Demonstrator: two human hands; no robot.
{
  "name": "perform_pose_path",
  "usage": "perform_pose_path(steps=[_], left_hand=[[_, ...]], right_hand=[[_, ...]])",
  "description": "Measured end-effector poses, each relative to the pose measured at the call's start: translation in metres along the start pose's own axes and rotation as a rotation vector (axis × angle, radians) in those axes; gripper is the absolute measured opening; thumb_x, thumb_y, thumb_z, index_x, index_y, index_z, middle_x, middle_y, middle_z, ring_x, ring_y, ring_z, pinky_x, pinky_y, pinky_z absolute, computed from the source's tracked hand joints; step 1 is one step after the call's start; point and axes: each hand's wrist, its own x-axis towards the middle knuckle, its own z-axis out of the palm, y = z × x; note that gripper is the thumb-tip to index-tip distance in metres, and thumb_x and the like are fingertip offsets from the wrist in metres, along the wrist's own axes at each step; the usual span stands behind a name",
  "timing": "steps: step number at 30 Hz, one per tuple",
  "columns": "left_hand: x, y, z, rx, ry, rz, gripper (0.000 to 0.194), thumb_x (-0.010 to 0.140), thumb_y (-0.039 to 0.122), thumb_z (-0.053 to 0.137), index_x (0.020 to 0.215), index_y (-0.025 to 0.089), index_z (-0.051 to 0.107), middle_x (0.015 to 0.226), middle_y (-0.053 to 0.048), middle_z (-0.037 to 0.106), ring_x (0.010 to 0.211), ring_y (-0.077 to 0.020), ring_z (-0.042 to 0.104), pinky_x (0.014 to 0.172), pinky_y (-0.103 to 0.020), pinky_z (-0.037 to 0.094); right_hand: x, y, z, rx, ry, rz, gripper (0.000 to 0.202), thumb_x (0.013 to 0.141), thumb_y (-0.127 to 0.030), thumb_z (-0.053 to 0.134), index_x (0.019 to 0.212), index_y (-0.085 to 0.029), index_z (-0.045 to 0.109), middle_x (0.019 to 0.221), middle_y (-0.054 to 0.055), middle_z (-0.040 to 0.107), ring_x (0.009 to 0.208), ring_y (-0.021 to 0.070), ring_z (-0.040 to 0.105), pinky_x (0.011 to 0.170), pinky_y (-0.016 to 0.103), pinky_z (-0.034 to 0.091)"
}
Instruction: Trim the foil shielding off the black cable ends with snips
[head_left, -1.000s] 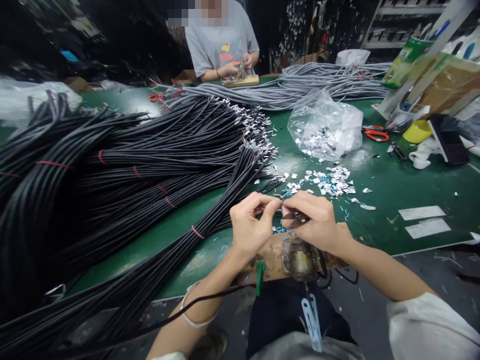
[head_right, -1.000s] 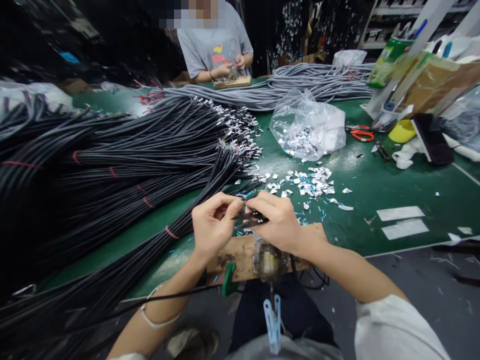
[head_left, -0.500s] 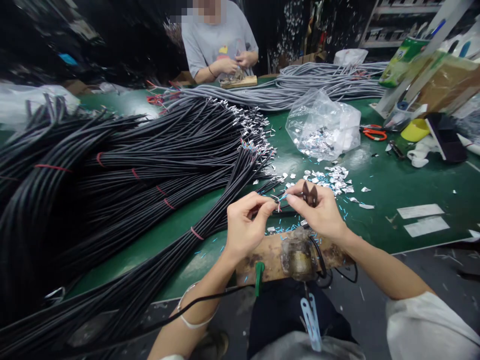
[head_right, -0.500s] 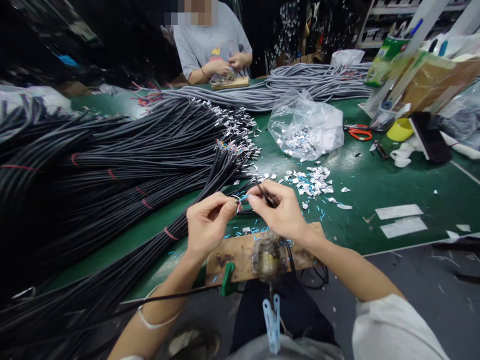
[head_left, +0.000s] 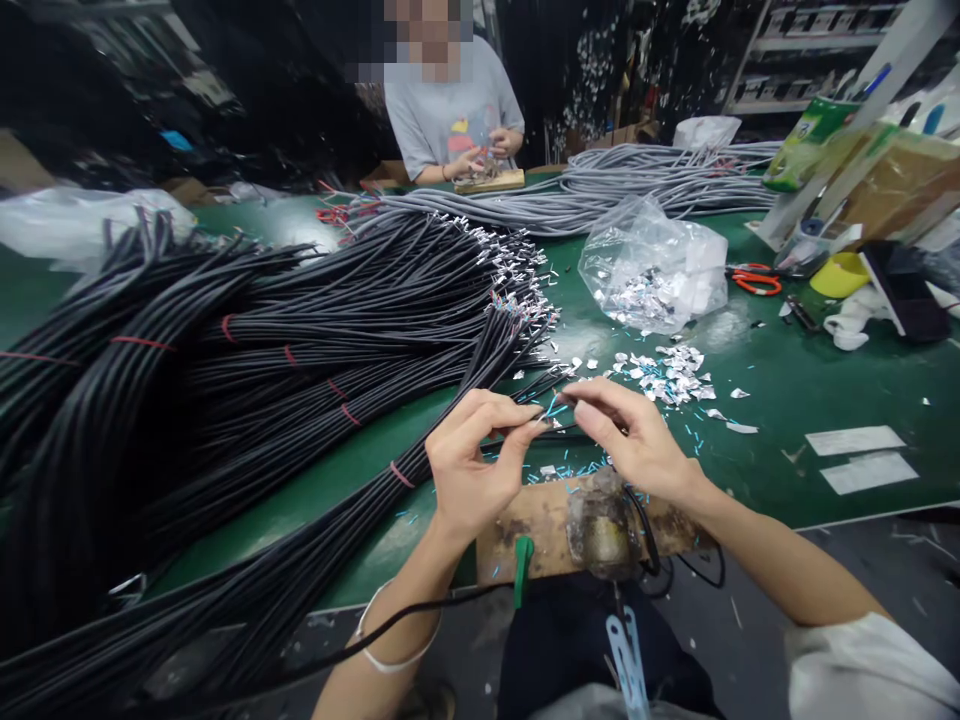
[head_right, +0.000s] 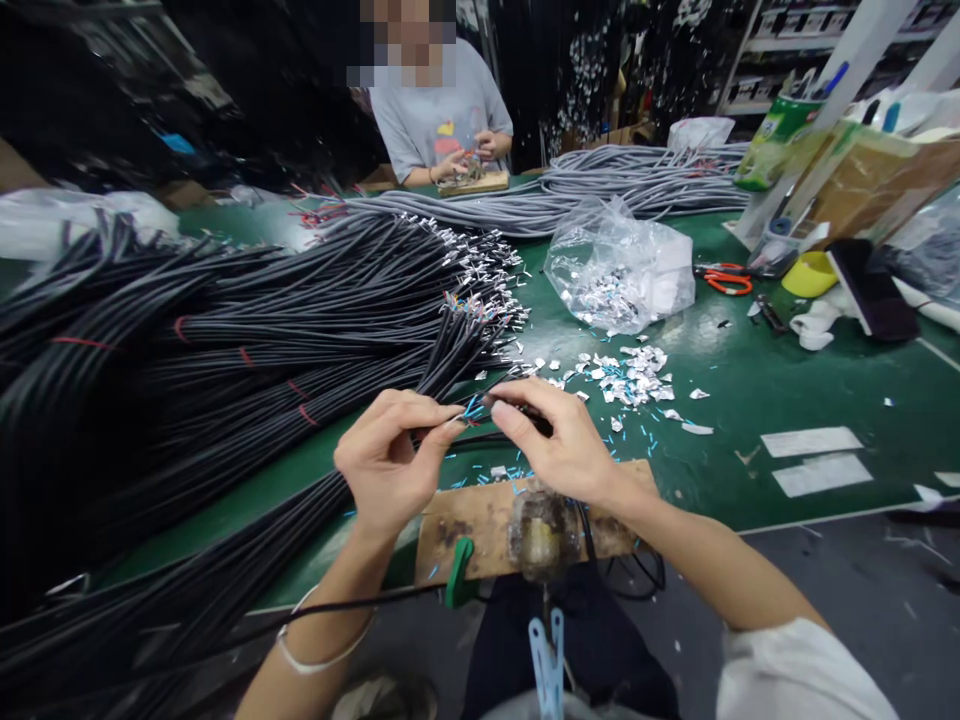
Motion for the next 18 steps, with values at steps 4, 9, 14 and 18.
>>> perform_pose_path(steps=[4,9,14,18], left_hand=[[0.0006,0.0000,-0.0009,-0.027,-0.019,0.006,0.011,0.074,0.010,0.068,0.078,0.019,0.068,0.071,0.000,0.065,0.065,-0.0114,0.056,0.059,-0.025,0.046],[0.0002,0.0003,-0.0004,-0.008,-0.034,0.018,0.013,0.073,0.007,0.068,0.079,0.018,0.067,0.071,0.000,0.064,0.065,-0.0109,0.055,0.058,-0.024,0.045],[0.0003,0.0004,0.0002,0.024,-0.010,0.068,0.016,0.071,0.003,0.069,0.079,0.017,0.066,0.071,0.000,0.063,0.065,-0.0099,0.055,0.059,-0.023,0.046],[0.0010,0.0007,0.0014,0.057,0.007,0.122,0.018,0.070,0.001,0.069,0.079,0.016,0.066,0.070,0.000,0.064,0.065,-0.0099,0.057,0.061,-0.023,0.049]], right_hand=[[-0.0002,0.0000,0.0015,0.023,-0.030,-0.074,0.020,0.088,-0.030,0.054,0.093,-0.019,0.071,0.077,0.003,0.067,0.066,0.0113,0.056,0.058,0.025,0.044],[0.0007,-0.0015,0.0013,0.007,-0.021,-0.087,0.021,0.088,-0.027,0.055,0.092,-0.018,0.073,0.070,0.002,0.064,0.061,0.0103,0.053,0.055,0.024,0.041],[0.0003,-0.0035,0.0000,-0.015,-0.031,-0.056,0.022,0.088,-0.029,0.054,0.094,-0.018,0.073,0.071,0.004,0.065,0.064,0.0118,0.054,0.058,0.026,0.042],[0.0004,-0.0029,0.0000,0.004,-0.053,0.006,0.024,0.087,-0.031,0.054,0.094,-0.019,0.074,0.069,0.003,0.064,0.065,0.0128,0.055,0.058,0.026,0.042]])
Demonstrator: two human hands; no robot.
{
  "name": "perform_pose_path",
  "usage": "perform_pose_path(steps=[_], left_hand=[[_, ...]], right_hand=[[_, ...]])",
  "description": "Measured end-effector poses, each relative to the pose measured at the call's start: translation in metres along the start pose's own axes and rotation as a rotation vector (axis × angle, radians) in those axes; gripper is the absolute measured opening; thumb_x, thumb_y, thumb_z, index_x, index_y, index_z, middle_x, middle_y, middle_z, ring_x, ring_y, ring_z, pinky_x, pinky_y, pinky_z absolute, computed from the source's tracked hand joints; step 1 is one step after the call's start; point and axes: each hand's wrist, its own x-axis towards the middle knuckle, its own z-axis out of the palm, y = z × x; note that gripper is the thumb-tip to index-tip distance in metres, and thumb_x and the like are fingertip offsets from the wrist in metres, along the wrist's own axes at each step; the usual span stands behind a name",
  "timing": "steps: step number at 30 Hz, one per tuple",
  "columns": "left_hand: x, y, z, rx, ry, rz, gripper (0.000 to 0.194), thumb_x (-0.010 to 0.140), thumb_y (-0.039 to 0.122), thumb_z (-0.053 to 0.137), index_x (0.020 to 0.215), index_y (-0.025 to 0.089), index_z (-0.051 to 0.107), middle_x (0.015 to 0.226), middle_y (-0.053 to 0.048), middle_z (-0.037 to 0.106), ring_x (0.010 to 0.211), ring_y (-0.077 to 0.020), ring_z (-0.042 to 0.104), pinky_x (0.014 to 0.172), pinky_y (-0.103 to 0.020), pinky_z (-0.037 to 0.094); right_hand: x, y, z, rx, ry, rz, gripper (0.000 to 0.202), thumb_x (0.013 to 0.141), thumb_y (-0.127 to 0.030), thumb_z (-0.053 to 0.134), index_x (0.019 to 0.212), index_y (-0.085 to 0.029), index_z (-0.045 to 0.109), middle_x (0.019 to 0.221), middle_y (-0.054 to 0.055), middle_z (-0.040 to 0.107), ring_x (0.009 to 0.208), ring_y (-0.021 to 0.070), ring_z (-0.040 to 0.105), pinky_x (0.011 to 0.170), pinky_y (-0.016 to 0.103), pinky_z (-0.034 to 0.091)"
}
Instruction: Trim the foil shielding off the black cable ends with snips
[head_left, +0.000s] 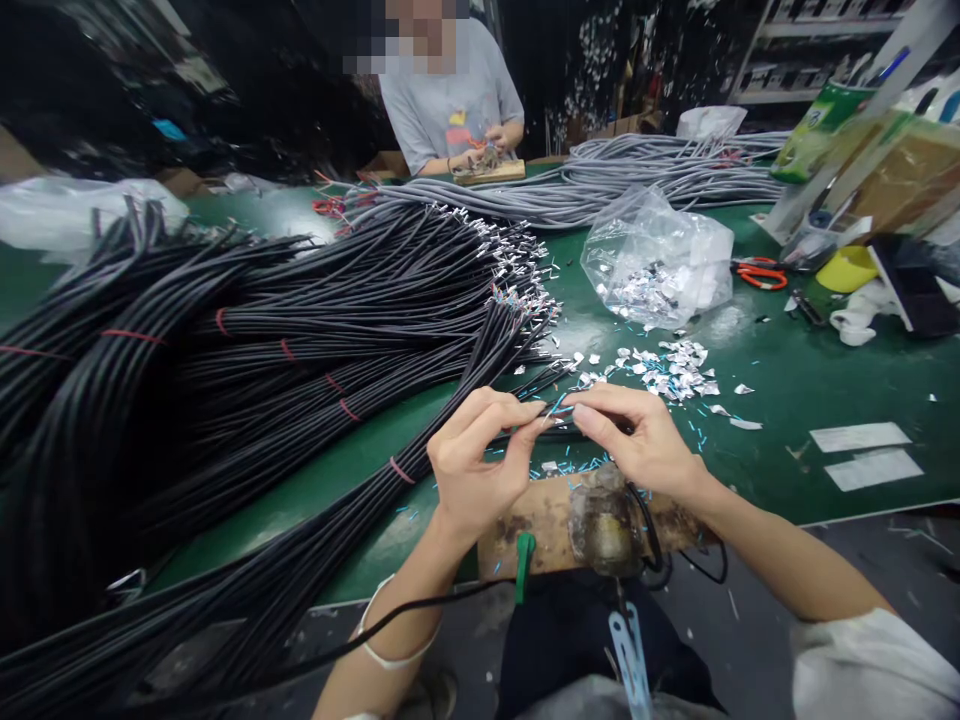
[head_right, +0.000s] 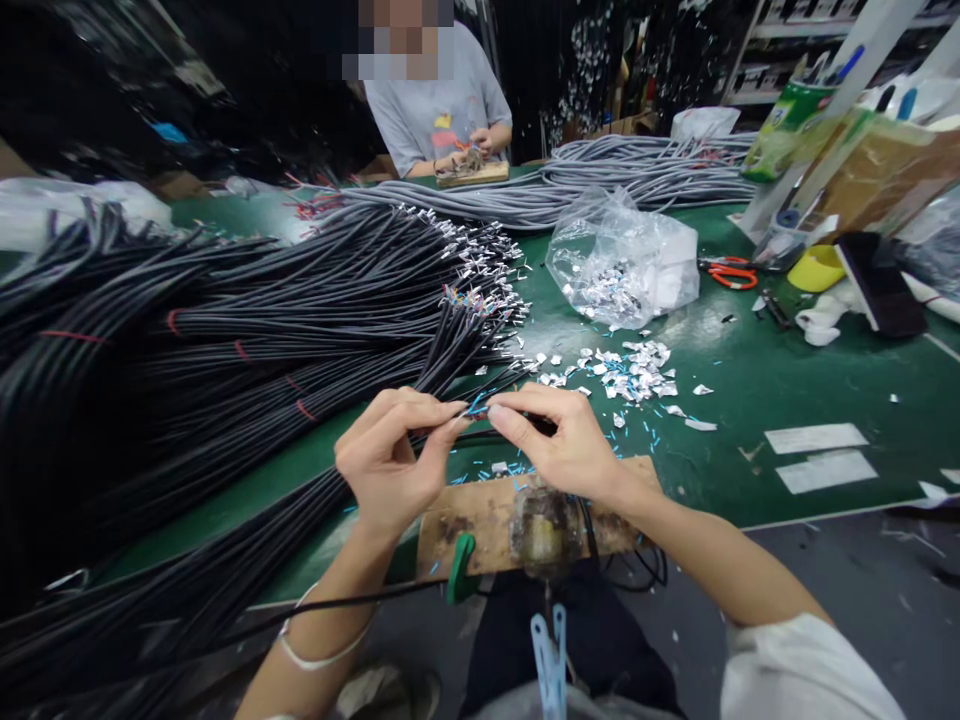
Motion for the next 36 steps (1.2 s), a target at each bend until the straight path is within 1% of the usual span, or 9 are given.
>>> perform_pose_path(steps=[4,7,13,19,22,25,30,33,36], left_hand=[[-0.001,0.001,0.002,0.057,0.007,0.022,0.018,0.070,0.002,0.069,0.081,0.016,0.066,0.072,0.000,0.064,0.065,-0.0093,0.058,0.062,-0.022,0.050],[-0.004,0.003,0.004,0.104,0.018,-0.060,0.017,0.070,0.006,0.071,0.083,0.016,0.067,0.075,0.000,0.067,0.068,-0.0099,0.060,0.063,-0.021,0.051],[-0.005,0.006,0.000,-0.085,-0.109,-0.370,0.004,0.080,0.018,0.064,0.080,0.016,0.068,0.061,0.002,0.062,0.048,-0.0067,0.057,0.048,-0.018,0.047],[0.008,0.007,-0.007,-0.501,-0.357,-0.784,0.035,0.085,0.040,0.056,0.063,0.013,0.059,0.037,0.006,0.042,0.029,-0.0030,0.035,0.032,-0.016,0.027],[0.010,0.005,-0.009,-0.662,-0.457,-0.934,0.042,0.082,0.048,0.058,0.058,0.013,0.056,0.037,0.007,0.038,0.028,-0.0015,0.028,0.030,-0.016,0.021],[0.010,0.004,-0.008,-0.669,-0.404,-0.934,0.038,0.079,0.046,0.062,0.062,0.012,0.060,0.041,0.005,0.043,0.029,-0.0012,0.030,0.030,-0.015,0.021],[0.003,0.009,0.001,-0.484,-0.249,-0.780,0.021,0.075,0.033,0.069,0.069,0.013,0.066,0.047,0.003,0.053,0.035,-0.0040,0.044,0.034,-0.015,0.034],[-0.002,0.012,0.005,-0.406,-0.248,-0.717,0.015,0.071,0.028,0.072,0.071,0.014,0.066,0.058,0.001,0.060,0.040,-0.0053,0.050,0.038,-0.016,0.041],[-0.005,0.010,0.006,-0.381,-0.280,-0.715,0.016,0.073,0.029,0.071,0.073,0.014,0.065,0.059,0.001,0.060,0.041,-0.0063,0.052,0.040,-0.017,0.042]], right_hand=[[0.000,0.002,0.002,0.072,0.008,0.056,0.024,0.086,-0.032,0.055,0.092,-0.020,0.075,0.072,0.003,0.067,0.067,0.0127,0.057,0.058,0.026,0.043],[-0.001,0.001,0.004,0.046,0.096,0.044,0.022,0.086,-0.031,0.056,0.091,-0.019,0.074,0.077,0.004,0.069,0.067,0.0125,0.058,0.060,0.027,0.045],[-0.005,-0.003,0.005,-0.171,0.213,-0.057,0.023,0.087,-0.026,0.056,0.093,-0.012,0.073,0.075,0.006,0.068,0.067,0.0131,0.059,0.062,0.027,0.046],[-0.007,-0.005,0.006,-0.234,0.211,-0.181,0.017,0.086,-0.020,0.058,0.093,-0.013,0.072,0.077,0.005,0.068,0.068,0.0116,0.059,0.063,0.026,0.046],[-0.006,-0.004,0.006,-0.224,0.196,-0.179,0.016,0.085,-0.020,0.058,0.090,-0.014,0.072,0.075,0.004,0.068,0.065,0.0111,0.058,0.060,0.026,0.045],[-0.003,-0.002,0.004,-0.195,0.219,-0.120,0.015,0.086,-0.022,0.057,0.087,-0.016,0.070,0.075,0.003,0.066,0.066,0.0111,0.057,0.060,0.026,0.044],[-0.002,0.002,0.004,0.053,0.220,-0.004,0.014,0.076,-0.031,0.069,0.080,-0.019,0.064,0.073,-0.001,0.059,0.060,0.0091,0.051,0.053,0.024,0.040],[-0.001,0.003,0.005,0.118,0.244,0.047,0.017,0.072,-0.031,0.073,0.070,-0.019,0.063,0.063,-0.003,0.053,0.054,0.0083,0.042,0.047,0.023,0.032],[0.001,0.006,0.006,0.213,0.239,0.071,0.020,0.070,-0.032,0.075,0.067,-0.018,0.061,0.061,-0.003,0.052,0.056,0.0093,0.043,0.049,0.024,0.033]])
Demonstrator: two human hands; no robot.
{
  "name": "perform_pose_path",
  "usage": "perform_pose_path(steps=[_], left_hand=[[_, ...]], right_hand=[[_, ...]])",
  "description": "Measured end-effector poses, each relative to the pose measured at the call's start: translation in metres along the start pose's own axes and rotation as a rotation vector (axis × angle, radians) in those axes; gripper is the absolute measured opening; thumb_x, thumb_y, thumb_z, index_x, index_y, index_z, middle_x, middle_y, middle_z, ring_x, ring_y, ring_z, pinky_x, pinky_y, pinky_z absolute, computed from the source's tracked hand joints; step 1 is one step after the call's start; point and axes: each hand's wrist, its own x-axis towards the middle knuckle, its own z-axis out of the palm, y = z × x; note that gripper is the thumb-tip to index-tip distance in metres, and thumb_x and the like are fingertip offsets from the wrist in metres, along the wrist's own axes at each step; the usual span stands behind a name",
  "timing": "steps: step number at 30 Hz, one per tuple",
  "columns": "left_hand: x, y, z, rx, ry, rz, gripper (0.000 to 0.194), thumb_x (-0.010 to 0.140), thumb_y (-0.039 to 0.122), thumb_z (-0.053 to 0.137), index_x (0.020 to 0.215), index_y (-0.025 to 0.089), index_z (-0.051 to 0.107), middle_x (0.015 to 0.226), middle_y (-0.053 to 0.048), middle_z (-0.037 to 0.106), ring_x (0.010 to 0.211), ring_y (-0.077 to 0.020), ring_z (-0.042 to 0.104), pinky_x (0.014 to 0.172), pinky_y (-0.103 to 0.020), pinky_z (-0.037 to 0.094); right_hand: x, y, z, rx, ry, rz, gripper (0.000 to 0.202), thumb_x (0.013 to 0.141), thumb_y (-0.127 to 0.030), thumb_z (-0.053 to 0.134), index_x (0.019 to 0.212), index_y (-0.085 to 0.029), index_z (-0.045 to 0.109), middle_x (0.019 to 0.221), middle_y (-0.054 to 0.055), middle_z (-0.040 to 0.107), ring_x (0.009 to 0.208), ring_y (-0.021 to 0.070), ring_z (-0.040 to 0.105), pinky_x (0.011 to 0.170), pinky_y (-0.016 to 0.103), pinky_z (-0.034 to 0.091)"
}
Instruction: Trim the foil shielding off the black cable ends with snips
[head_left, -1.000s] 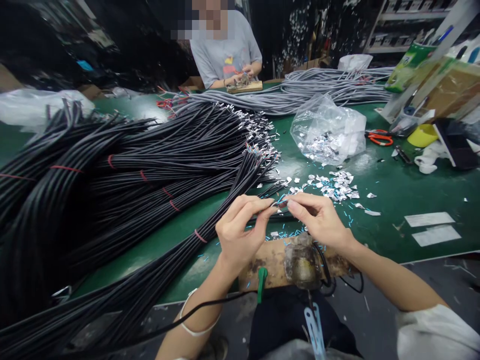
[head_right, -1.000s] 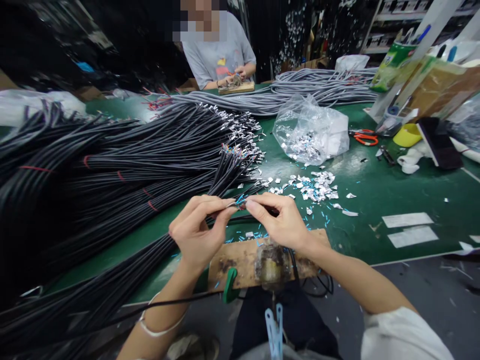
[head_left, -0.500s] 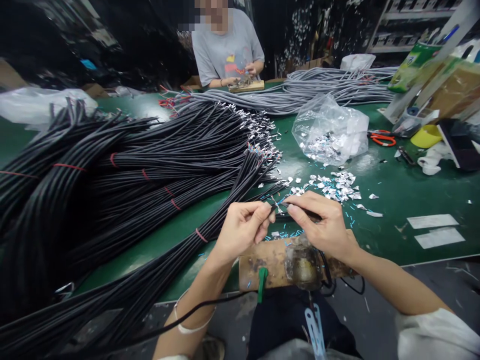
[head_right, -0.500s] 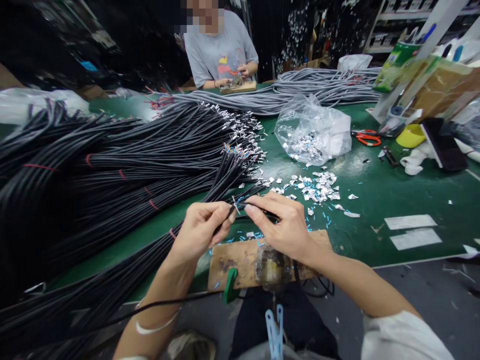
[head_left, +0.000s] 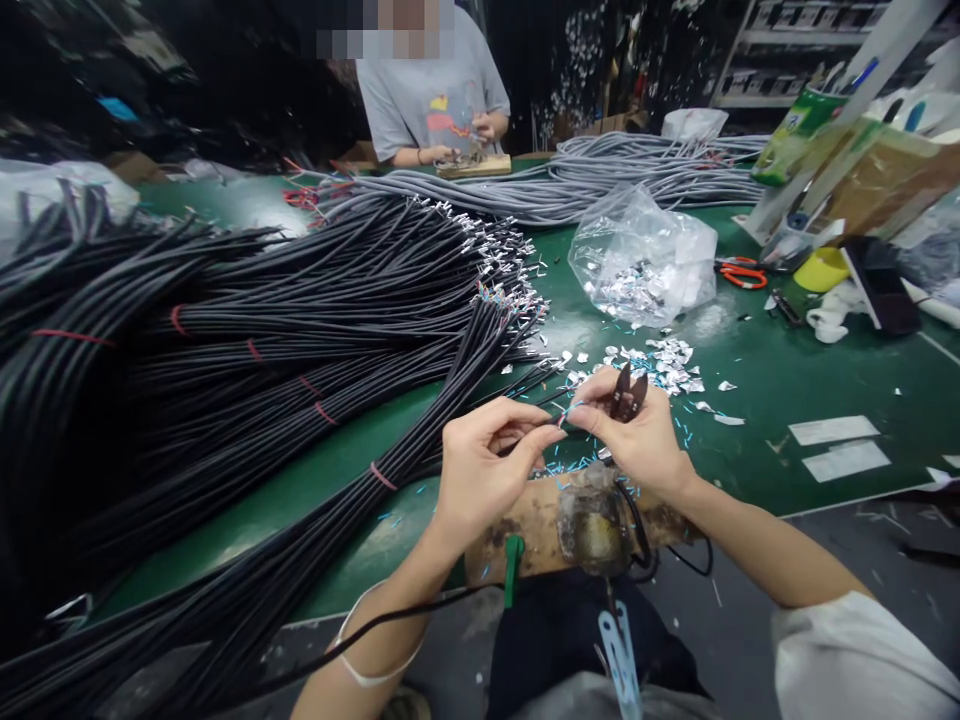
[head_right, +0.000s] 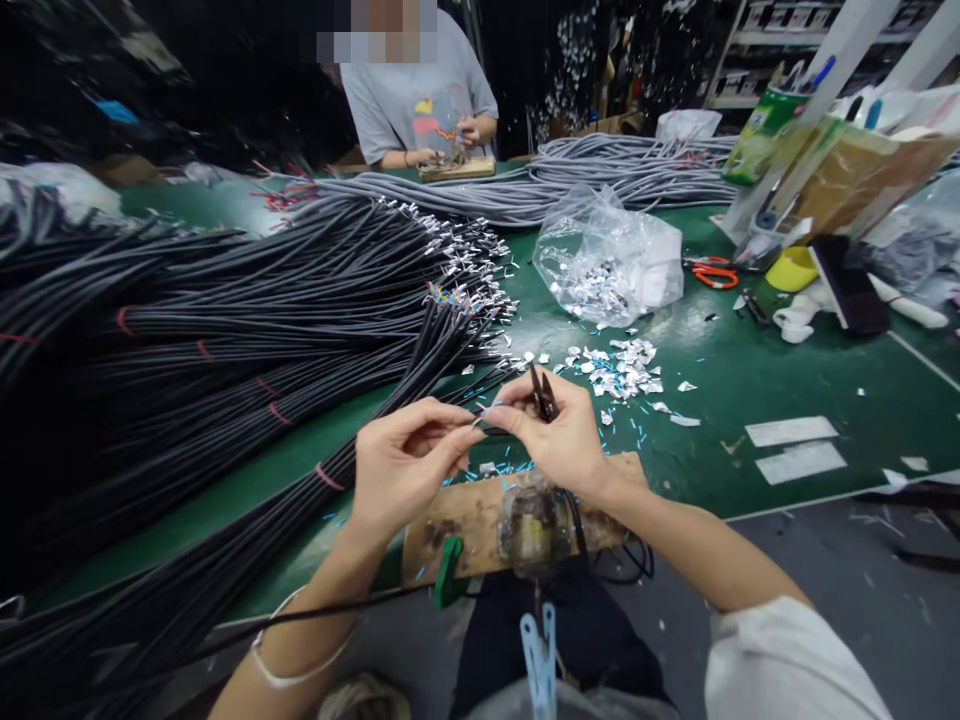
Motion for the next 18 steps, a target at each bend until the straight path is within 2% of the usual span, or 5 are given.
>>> perform_pose_path(steps=[7,11,13,16,18], left_hand=[[0.0048,0.0000,-0.0088,-0.030,-0.233,-0.047,0.033,0.086,0.037,0.054,0.065,0.013,0.061,0.041,0.005,0.043,0.035,-0.0040,0.036,0.036,-0.016,0.030],[0.0035,0.0003,-0.0069,0.138,-0.098,0.079,0.021,0.082,0.032,0.060,0.071,0.014,0.063,0.055,0.001,0.054,0.045,-0.0066,0.046,0.042,-0.017,0.036],[0.0030,-0.0004,-0.0052,0.207,-0.040,0.141,0.017,0.080,0.030,0.062,0.073,0.015,0.064,0.062,-0.001,0.058,0.051,-0.0084,0.051,0.046,-0.018,0.040],[0.0034,-0.0010,-0.0051,0.130,-0.086,0.075,0.022,0.083,0.033,0.057,0.073,0.015,0.063,0.052,0.002,0.052,0.044,-0.0074,0.044,0.042,-0.018,0.035],[0.0038,-0.0006,-0.0067,0.054,-0.166,-0.015,0.028,0.085,0.037,0.054,0.069,0.014,0.061,0.045,0.004,0.044,0.039,-0.0060,0.037,0.038,-0.018,0.029]], right_hand=[[0.0045,0.0059,-0.0038,0.252,-0.408,0.090,0.030,0.076,-0.045,0.067,0.072,-0.018,0.055,0.064,-0.004,0.045,0.055,0.0082,0.037,0.048,0.023,0.029],[0.0066,0.0043,-0.0041,-0.055,-0.202,-0.018,0.025,0.080,-0.037,0.064,0.071,-0.018,0.050,0.068,-0.002,0.045,0.063,0.0100,0.039,0.057,0.025,0.033],[0.0067,0.0049,-0.0033,-0.025,-0.148,0.061,0.027,0.080,-0.041,0.063,0.074,-0.019,0.048,0.065,-0.004,0.041,0.056,0.0088,0.035,0.051,0.024,0.031],[0.0058,0.0042,-0.0037,0.139,-0.361,0.178,0.030,0.082,-0.048,0.056,0.078,-0.021,0.046,0.059,-0.008,0.033,0.045,0.0069,0.025,0.042,0.023,0.024],[0.0048,0.0010,-0.0055,0.046,-0.436,0.060,0.023,0.084,-0.040,0.055,0.076,-0.021,0.045,0.060,-0.006,0.036,0.048,0.0077,0.030,0.044,0.024,0.027]])
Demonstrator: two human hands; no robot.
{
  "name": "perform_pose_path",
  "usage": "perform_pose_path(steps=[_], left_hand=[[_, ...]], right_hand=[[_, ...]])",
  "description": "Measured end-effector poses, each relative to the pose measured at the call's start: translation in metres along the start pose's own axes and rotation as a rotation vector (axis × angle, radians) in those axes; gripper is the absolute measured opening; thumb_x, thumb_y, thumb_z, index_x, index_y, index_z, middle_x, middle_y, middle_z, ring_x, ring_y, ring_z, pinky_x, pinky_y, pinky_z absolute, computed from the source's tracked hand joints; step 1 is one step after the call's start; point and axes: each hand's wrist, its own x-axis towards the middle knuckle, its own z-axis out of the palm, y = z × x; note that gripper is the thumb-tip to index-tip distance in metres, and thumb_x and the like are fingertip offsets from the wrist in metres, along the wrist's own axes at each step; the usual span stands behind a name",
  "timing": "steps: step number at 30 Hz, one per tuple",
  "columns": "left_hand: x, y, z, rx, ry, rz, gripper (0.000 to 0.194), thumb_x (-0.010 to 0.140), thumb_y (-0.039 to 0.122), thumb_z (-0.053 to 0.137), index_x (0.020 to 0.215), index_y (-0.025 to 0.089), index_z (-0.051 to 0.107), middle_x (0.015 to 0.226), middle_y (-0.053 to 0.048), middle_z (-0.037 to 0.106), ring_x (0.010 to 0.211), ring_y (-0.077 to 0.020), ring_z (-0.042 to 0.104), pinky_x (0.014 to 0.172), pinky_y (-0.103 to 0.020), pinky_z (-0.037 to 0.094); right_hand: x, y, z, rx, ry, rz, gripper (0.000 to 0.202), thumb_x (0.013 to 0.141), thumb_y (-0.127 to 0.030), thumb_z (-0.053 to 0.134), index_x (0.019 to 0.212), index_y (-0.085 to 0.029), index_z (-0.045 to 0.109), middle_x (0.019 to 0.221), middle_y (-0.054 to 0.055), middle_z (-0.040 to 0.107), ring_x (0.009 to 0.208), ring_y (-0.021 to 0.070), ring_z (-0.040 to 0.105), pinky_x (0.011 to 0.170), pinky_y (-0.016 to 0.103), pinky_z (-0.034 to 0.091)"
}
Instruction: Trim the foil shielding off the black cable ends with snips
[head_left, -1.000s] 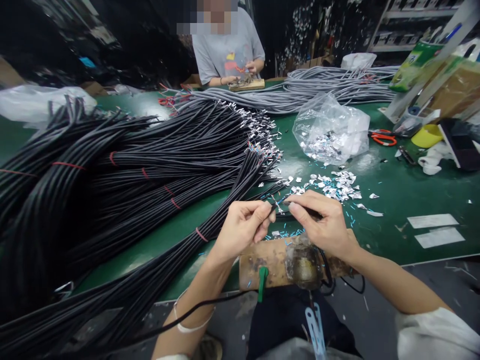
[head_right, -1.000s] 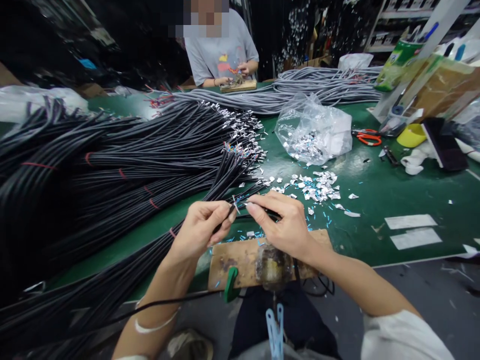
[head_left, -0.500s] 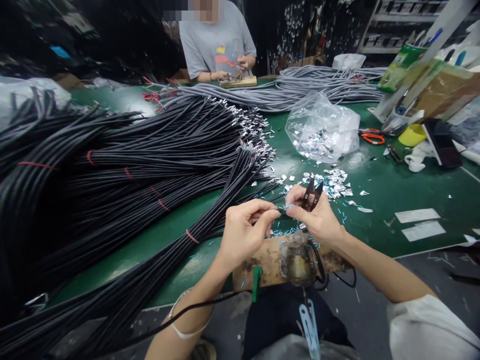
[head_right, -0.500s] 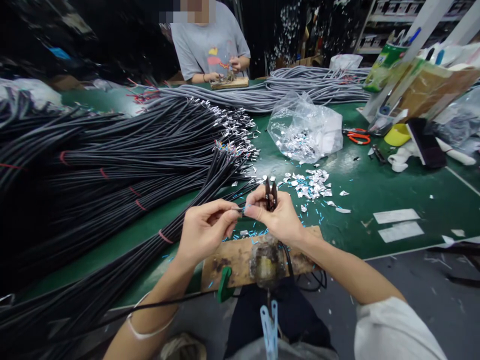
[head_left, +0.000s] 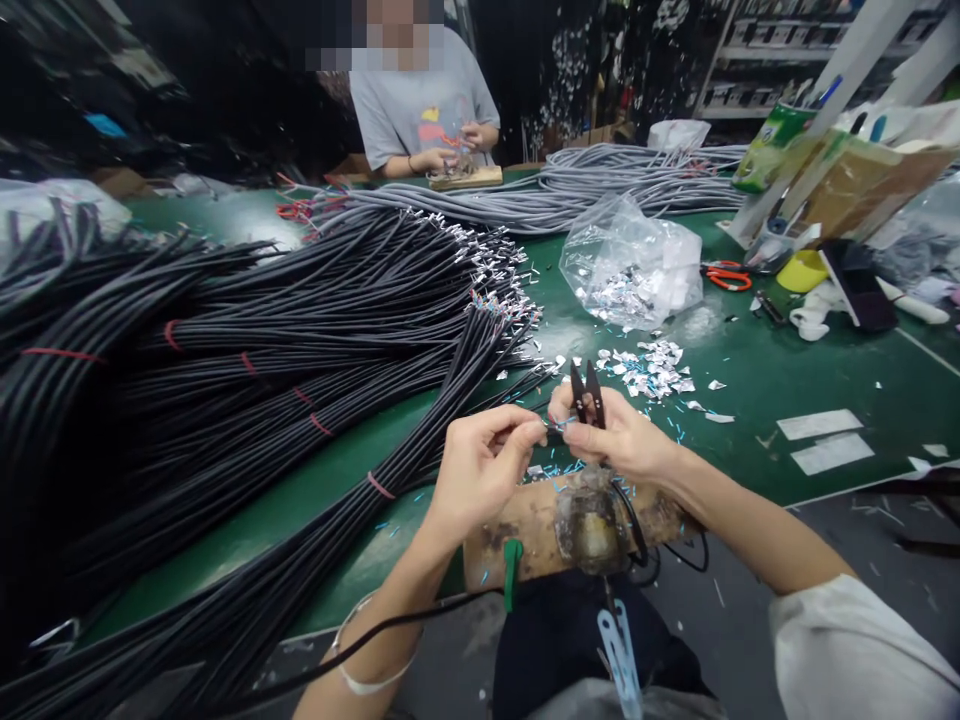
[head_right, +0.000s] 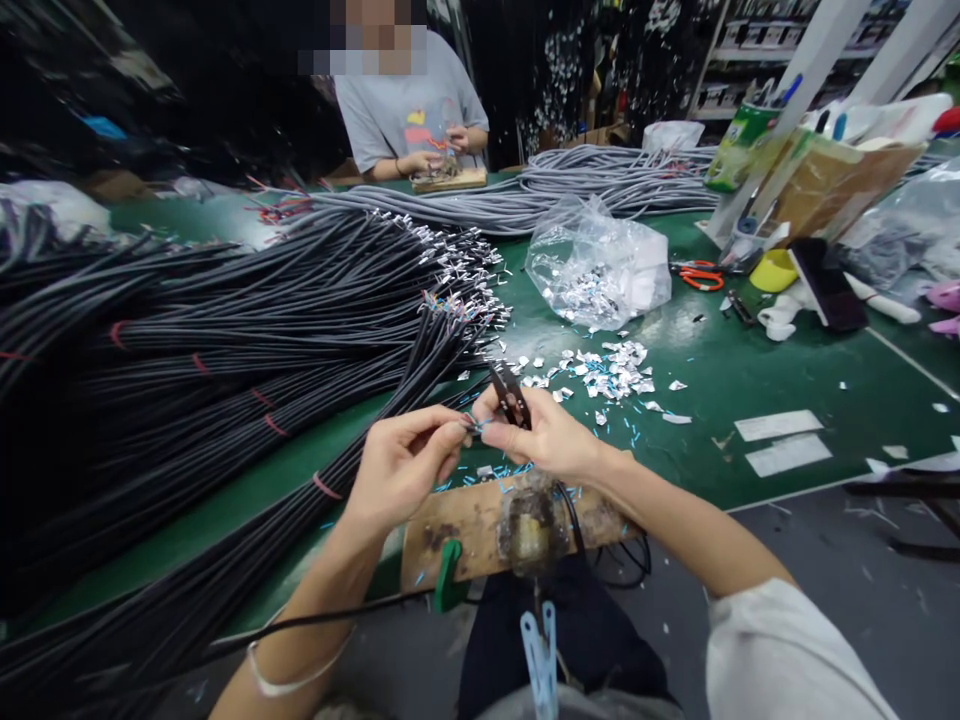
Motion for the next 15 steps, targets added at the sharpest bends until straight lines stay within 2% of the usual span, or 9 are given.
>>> perform_pose_path(steps=[3,5,7,9,10,11,13,15], left_hand=[[0.000,0.001,-0.003,-0.035,-0.083,-0.083,0.035,0.085,0.041,0.054,0.064,0.014,0.059,0.043,0.005,0.040,0.038,-0.0049,0.034,0.038,-0.018,0.026],[-0.001,0.003,-0.004,-0.053,-0.094,-0.109,0.036,0.085,0.043,0.055,0.064,0.014,0.058,0.043,0.005,0.041,0.038,-0.0046,0.035,0.038,-0.017,0.025],[-0.002,0.004,-0.006,-0.100,-0.092,-0.126,0.038,0.084,0.045,0.055,0.064,0.014,0.057,0.042,0.005,0.041,0.036,-0.0045,0.035,0.037,-0.017,0.025],[-0.002,0.006,-0.007,-0.152,-0.077,-0.126,0.039,0.084,0.047,0.055,0.063,0.014,0.055,0.042,0.005,0.040,0.035,-0.0041,0.034,0.037,-0.017,0.025],[-0.001,0.007,-0.008,-0.171,-0.062,-0.124,0.039,0.083,0.047,0.056,0.063,0.014,0.055,0.042,0.005,0.040,0.035,-0.0039,0.034,0.037,-0.017,0.025],[-0.001,0.008,-0.008,-0.184,-0.044,-0.122,0.039,0.083,0.047,0.057,0.063,0.014,0.055,0.042,0.005,0.040,0.035,-0.0038,0.034,0.037,-0.017,0.025],[0.000,0.009,-0.008,-0.198,-0.012,-0.118,0.038,0.082,0.047,0.058,0.064,0.013,0.056,0.043,0.005,0.041,0.035,-0.0036,0.035,0.037,-0.017,0.025],[0.001,0.009,-0.007,-0.201,0.001,-0.109,0.036,0.082,0.045,0.059,0.067,0.013,0.058,0.044,0.005,0.042,0.036,-0.0036,0.035,0.037,-0.017,0.026]], right_hand=[[-0.003,-0.005,-0.003,-0.407,0.149,-0.207,0.015,0.083,-0.016,0.052,0.071,-0.020,0.044,0.070,-0.002,0.044,0.064,0.0107,0.041,0.058,0.026,0.036],[-0.003,-0.006,-0.008,-0.549,0.241,-0.244,0.016,0.082,-0.010,0.051,0.071,-0.020,0.045,0.072,-0.001,0.047,0.069,0.0118,0.045,0.063,0.027,0.038],[-0.002,-0.004,-0.015,-0.540,0.374,-0.222,0.012,0.084,-0.014,0.052,0.075,-0.021,0.047,0.072,-0.001,0.049,0.067,0.0122,0.047,0.063,0.028,0.040],[0.000,-0.003,-0.020,-0.450,0.665,-0.211,0.006,0.088,-0.021,0.050,0.082,-0.022,0.051,0.072,-0.001,0.051,0.064,0.0119,0.049,0.059,0.027,0.041],[0.001,-0.003,-0.022,-0.417,0.741,-0.203,0.007,0.089,-0.025,0.050,0.084,-0.022,0.053,0.071,-0.001,0.051,0.062,0.0117,0.049,0.057,0.027,0.041],[0.001,-0.004,-0.021,-0.401,0.753,-0.189,0.011,0.090,-0.028,0.051,0.084,-0.021,0.055,0.070,0.000,0.052,0.063,0.0118,0.050,0.058,0.027,0.041],[0.001,-0.006,-0.016,-0.427,0.506,-0.160,0.021,0.092,-0.032,0.049,0.080,-0.020,0.061,0.070,0.000,0.056,0.065,0.0117,0.053,0.060,0.027,0.042],[0.000,-0.008,-0.010,-0.458,0.371,-0.187,0.023,0.091,-0.032,0.051,0.078,-0.019,0.064,0.070,0.001,0.059,0.067,0.0117,0.054,0.061,0.027,0.042]])
